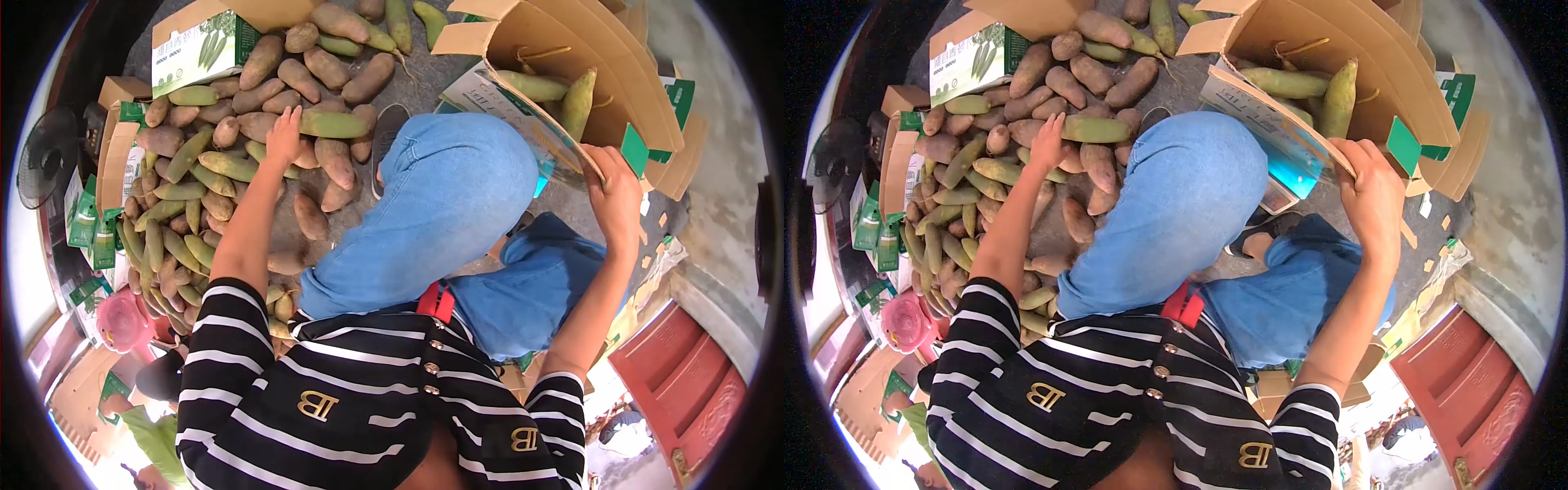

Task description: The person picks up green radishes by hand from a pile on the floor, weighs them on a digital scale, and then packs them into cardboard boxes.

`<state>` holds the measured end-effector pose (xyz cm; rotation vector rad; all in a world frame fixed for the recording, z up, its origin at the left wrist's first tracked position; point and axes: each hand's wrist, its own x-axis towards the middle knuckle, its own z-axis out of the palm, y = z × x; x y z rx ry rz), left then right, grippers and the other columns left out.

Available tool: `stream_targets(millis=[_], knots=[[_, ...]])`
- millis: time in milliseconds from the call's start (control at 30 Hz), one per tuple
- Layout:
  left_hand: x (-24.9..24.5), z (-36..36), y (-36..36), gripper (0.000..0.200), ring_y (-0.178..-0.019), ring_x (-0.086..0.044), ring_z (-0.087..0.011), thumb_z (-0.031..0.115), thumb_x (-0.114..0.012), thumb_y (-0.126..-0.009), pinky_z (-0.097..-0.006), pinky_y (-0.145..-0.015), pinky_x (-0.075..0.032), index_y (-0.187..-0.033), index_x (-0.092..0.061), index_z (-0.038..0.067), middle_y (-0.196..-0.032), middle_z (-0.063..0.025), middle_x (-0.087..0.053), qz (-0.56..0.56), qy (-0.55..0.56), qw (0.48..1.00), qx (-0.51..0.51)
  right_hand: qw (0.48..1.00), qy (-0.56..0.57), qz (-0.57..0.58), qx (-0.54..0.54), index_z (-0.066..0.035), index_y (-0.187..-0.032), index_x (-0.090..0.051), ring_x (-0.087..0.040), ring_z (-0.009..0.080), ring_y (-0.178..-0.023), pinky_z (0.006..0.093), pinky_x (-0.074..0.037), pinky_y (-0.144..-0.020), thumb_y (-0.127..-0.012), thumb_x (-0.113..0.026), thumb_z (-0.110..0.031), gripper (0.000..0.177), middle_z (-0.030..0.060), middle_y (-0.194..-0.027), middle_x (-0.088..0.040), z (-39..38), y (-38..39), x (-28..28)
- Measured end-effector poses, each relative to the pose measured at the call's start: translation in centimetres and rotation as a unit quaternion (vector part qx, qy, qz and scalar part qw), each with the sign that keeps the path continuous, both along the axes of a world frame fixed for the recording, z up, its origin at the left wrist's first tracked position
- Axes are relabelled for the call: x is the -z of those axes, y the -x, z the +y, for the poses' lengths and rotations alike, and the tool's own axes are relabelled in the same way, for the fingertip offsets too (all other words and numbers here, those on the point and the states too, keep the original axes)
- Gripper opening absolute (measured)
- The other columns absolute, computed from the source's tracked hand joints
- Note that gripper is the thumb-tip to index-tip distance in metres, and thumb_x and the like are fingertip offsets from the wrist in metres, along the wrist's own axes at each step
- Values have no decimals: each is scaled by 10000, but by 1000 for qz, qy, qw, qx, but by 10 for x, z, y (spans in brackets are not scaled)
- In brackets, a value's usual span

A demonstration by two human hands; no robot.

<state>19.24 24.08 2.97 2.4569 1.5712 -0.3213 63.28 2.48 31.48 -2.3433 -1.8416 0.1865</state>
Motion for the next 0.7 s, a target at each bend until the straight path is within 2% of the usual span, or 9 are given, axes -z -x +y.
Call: stream_targets(millis=[133, 233, 300, 367, 433, 533, 600, 633, 700], knots=[[-8, 13, -21, 812, -1160, -494, -359, 266, -785, -704, -457, -930, -457, -1395, -369, 170, -1261, -160, -493, 69, 59, 995, -36, 1000, -2, 4, -5, -132, -1035, -660, -613, 296, -826, 396, -481, -704, -791, -637, -74, 251, 78, -872, -611, 2, -1, 4], [-18, 11, -31, 755, -1082, -541, -333, 374, -800, -666, -454, -861, -491, -1305, -459, 161, -1138, -146, -551, 108, 60, 992, 10, 1000, -1, 18, -2, -114, -1029, -666, -610, 299, -823, 381, -480, -708, -806, -624, -62, 233, 85, -883, -616, -1, -4, 3], [-6, 4, -23, 714, -1043, -565, -346, 431, -818, -612, -442, -858, -493, -1179, -524, 111, -1106, -160, -578, 66, 53, 996, 16, 1000, -3, 18, 0, -107, -1026, -670, -610, 300, -821, 375, -481, -708, -808, -621, -55, 229, 85, -888, -619, -2, -7, 2], [-12, -12, -23, 683, -971, -595, -364, 446, -799, -636, -443, -830, -496, -1132, -545, 52, -1042, -181, -616, 14, 41, 998, 40, 1000, -8, 13, -7, -115, -1022, -670, -614, 299, -821, 381, -487, -707, -792, -628, -52, 242, 78, -888, -621, -3, -7, 3], [-17, -32, -24, 665, -849, -628, -341, 490, -769, -675, -428, -776, -498, -1066, -567, -10, -953, -172, -638, -61, 127, 990, -24, 1000, -8, 2, -6, -118, -1007, -659, -618, 301, -839, 403, -495, -712, -755, -638, -52, 261, 88, -890, -614, -5, -7, 4], [-4, -59, -27, 656, -706, -628, -267, 545, -730, -718, -365, -671, -505, -1018, -588, -20, -812, -123, -629, -244, 250, 919, -181, 1000, -9, -2, -8, -117, -1000, -655, -614, 302, -847, 415, -493, -714, -745, -638, -58, 263, 89, -869, -604, -6, -7, 5], [-17, -74, -34, 631, -640, -598, -204, 558, -721, -730, -314, -598, -480, -995, -601, -2, -762, -79, -603, -297, 290, 850, -324, 1000, -2, -9, -8, -121, -1021, -652, -606, 299, -829, 407, -486, -702, -760, -644, -59, 268, 75, -874, -600, -8, -10, 10], [-27, -79, -37, 619, -606, -583, -172, 564, -717, -735, -288, -562, -467, -983, -607, 8, -737, -57, -590, -318, 308, 806, -392, 1000, -7, -4, -4, -100, -981, -661, -618, 310, -853, 423, -498, -726, -754, -606, -80, 235, 104, -846, -605, -8, -9, 11], [-49, -82, -38, 586, -570, -561, -144, 558, -709, -748, -256, -516, -430, -980, -611, 28, -716, -36, -582, -355, 334, 776, -401, 1000, -27, -8, -12, -99, -980, -660, -618, 311, -853, 422, -500, -727, -752, -599, -72, 237, 105, -847, -606, -9, -9, 13]])
